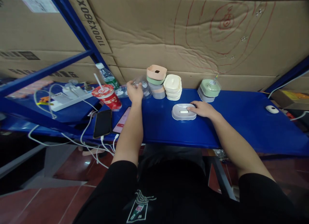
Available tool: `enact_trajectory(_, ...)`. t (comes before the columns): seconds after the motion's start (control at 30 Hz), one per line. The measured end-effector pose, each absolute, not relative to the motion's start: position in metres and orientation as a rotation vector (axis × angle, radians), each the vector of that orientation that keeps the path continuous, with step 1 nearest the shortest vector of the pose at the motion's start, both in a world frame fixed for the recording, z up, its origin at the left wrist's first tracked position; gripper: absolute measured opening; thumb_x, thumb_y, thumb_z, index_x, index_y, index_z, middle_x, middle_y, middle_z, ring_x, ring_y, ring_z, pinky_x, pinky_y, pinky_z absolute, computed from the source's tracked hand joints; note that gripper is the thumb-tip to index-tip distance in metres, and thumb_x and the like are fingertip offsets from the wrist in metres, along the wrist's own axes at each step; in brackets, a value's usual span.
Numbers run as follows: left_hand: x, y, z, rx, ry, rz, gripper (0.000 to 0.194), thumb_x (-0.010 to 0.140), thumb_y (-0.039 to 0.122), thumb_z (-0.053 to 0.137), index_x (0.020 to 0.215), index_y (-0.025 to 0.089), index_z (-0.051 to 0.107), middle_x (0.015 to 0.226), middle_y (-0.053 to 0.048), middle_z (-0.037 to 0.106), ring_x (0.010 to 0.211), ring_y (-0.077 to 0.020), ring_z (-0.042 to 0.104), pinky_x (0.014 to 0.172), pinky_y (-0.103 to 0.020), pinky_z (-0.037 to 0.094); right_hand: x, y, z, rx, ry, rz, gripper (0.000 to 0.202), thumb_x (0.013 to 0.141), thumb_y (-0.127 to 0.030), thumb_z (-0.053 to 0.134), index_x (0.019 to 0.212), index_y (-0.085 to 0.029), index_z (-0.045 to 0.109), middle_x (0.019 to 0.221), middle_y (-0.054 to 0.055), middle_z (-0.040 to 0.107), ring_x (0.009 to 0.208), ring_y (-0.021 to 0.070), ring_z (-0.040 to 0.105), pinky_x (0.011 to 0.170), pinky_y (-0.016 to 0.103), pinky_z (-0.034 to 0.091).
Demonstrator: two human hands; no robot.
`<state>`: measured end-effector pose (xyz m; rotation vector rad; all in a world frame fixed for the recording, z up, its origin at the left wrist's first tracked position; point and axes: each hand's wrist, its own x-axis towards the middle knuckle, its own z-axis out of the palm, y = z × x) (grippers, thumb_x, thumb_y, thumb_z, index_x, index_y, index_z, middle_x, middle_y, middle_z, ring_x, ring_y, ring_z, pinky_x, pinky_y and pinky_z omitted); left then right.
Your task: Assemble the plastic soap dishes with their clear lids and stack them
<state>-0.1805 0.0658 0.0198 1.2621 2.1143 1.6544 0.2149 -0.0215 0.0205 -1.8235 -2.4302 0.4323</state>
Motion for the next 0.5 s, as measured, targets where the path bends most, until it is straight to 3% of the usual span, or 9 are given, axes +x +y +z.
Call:
enact_trajectory(0.13,-0.183,0.072,0.026,1.176,2.036,1.852,0.041,0.109,0.033,0.066,0.145,0.014,0.062,0.124,-0.014,0.077,0.129,-0.029,0.076,0.12,-0.044,0.057,0.215,-0.021,0.019,-1.826,-2.425,0.426,0.066,0.111,-0.071,0.053,0.151,-0.022,0.074,0.147,0.014,0.082,0.129,0.0384,0.078,0.101,0.046,0.06)
enact_trajectory(0.27,-0.176,0.061,0.041,1.162,1.951,2.049,0.05,0.118,0.037,0.049,0.164,0.019,0.053,0.142,-0.017,0.074,0.14,-0.0288,0.071,0.117,-0.042,0.06,0.213,-0.022,0.021,-1.859,-2.386,0.373,0.068,0.111,-0.073,0.053,0.152,-0.023,0.075,0.141,0.015,0.084,0.126,0.0394,0.079,0.098,0.047,0.06)
enact_trajectory(0.33,-0.166,0.051,0.048,1.172,1.867,2.073,0.056,0.12,0.04,0.04,0.173,0.022,0.044,0.147,-0.017,0.073,0.128,-0.0281,0.077,0.106,-0.041,0.066,0.212,-0.023,0.023,-1.861,-2.339,0.338,0.068,0.111,-0.072,0.054,0.151,-0.021,0.076,0.134,0.016,0.085,0.121,0.0391,0.079,0.097,0.046,0.061)
enact_trajectory(0.43,-0.146,0.034,0.055,1.23,1.701,2.115,0.061,0.121,0.043,0.029,0.179,0.024,0.036,0.156,-0.018,0.068,0.095,-0.0227,0.08,0.084,-0.039,0.071,0.21,-0.027,0.027,-1.74,-2.225,0.29,0.066,0.11,-0.066,0.058,0.152,-0.018,0.074,0.123,0.017,0.086,0.116,0.0373,0.079,0.098,0.047,0.061)
enact_trajectory(0.5,-0.131,0.023,0.054,1.312,1.667,2.115,0.063,0.121,0.049,0.032,0.179,0.026,0.038,0.16,-0.018,0.065,0.098,-0.0234,0.08,0.083,-0.037,0.071,0.206,-0.032,0.031,-1.595,-2.12,0.306,0.072,0.109,-0.067,0.059,0.16,-0.017,0.067,0.123,0.016,0.084,0.113,0.0356,0.078,0.1,0.048,0.061)
